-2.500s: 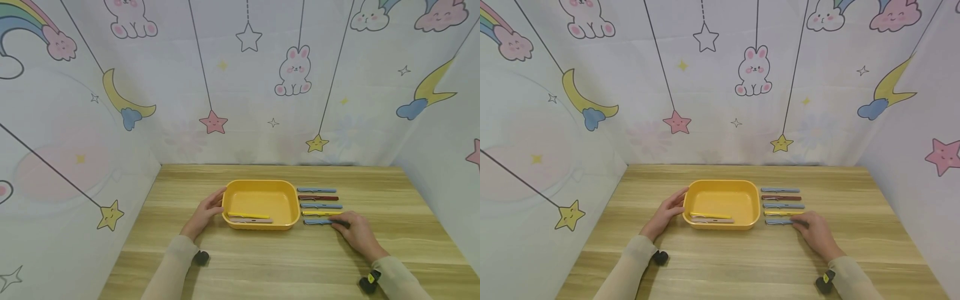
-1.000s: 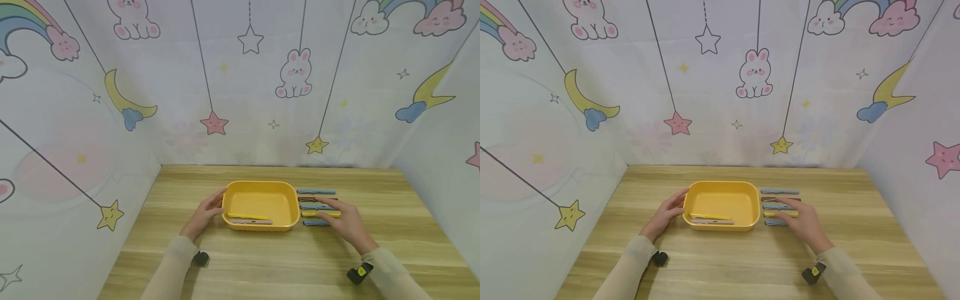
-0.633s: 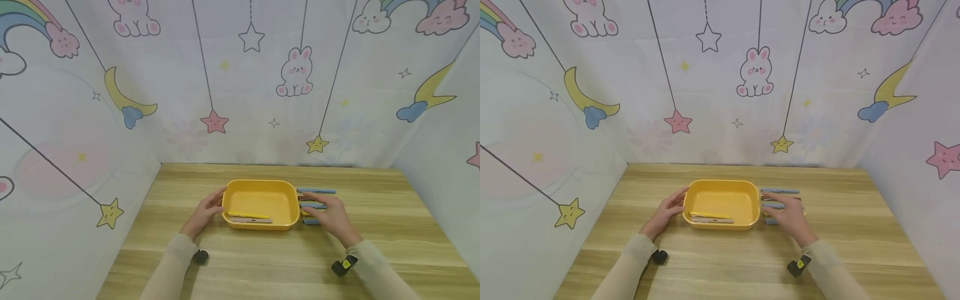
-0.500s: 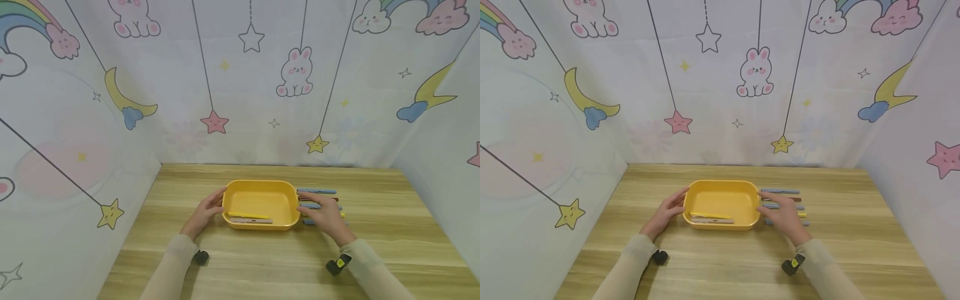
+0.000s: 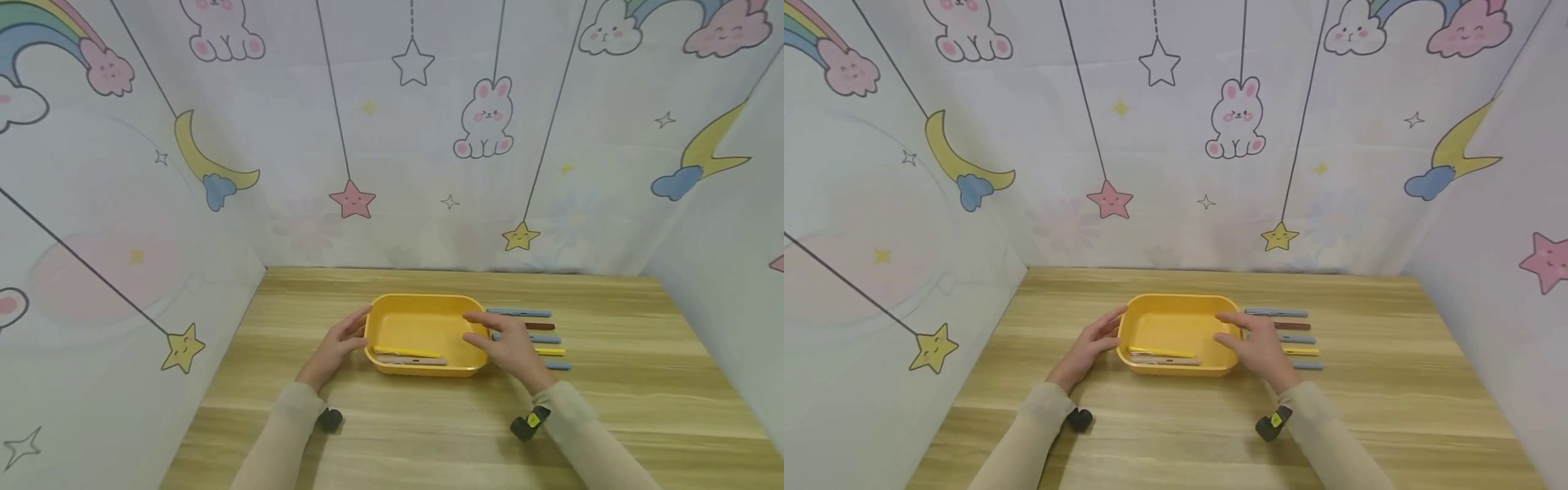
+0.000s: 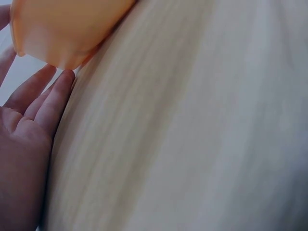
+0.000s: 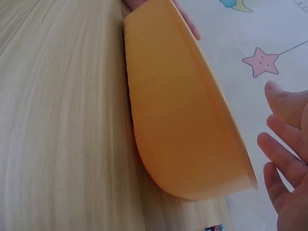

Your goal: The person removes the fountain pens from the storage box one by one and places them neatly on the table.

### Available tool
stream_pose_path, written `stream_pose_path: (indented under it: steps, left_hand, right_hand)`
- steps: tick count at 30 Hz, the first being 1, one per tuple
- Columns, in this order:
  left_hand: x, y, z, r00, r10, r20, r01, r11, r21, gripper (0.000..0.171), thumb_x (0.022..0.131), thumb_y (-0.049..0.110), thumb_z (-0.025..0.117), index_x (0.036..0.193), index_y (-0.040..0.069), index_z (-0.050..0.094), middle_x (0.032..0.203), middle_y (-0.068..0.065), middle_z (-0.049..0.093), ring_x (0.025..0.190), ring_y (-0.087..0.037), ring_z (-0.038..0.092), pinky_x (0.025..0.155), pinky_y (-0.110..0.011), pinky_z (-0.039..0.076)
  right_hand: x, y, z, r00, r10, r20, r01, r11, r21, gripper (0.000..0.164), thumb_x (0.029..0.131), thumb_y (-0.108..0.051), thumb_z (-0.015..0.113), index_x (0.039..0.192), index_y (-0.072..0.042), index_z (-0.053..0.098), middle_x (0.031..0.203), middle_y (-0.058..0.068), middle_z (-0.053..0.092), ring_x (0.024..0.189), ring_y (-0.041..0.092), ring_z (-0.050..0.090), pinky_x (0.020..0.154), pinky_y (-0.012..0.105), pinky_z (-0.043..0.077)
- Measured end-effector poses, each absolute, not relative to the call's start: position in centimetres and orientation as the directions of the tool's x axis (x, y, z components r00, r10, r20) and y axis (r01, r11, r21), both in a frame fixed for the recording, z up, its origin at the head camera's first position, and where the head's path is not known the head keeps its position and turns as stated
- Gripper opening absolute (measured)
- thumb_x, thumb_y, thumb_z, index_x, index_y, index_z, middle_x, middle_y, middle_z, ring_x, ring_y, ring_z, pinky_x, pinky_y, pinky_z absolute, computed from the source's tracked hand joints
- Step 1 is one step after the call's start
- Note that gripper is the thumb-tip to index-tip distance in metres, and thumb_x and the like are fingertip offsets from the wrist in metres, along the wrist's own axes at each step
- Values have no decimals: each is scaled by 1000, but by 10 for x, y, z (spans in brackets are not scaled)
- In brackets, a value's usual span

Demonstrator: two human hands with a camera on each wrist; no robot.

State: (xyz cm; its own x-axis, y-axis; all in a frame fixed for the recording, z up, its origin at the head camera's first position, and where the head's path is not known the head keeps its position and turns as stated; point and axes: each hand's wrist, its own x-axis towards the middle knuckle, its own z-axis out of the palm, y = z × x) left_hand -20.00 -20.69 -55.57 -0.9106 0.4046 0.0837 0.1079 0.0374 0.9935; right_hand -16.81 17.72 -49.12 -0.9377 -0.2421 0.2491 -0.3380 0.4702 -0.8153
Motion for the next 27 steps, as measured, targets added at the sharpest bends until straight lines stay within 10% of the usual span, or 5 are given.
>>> stream_pose_path:
  steps: [27]
  left_hand:
    - [-202,-207,-559,-908,407,98,118,25,993,66,102,4,62,163,15,40,166,-16,40,151,-39,40,122,-47,35]
  right_hand:
    - [-190,119,-485,-914,-387,126,-321,496,-807,44,93,-17,81,134,-5,72,133,11,72,126,37,66,107,55,52]
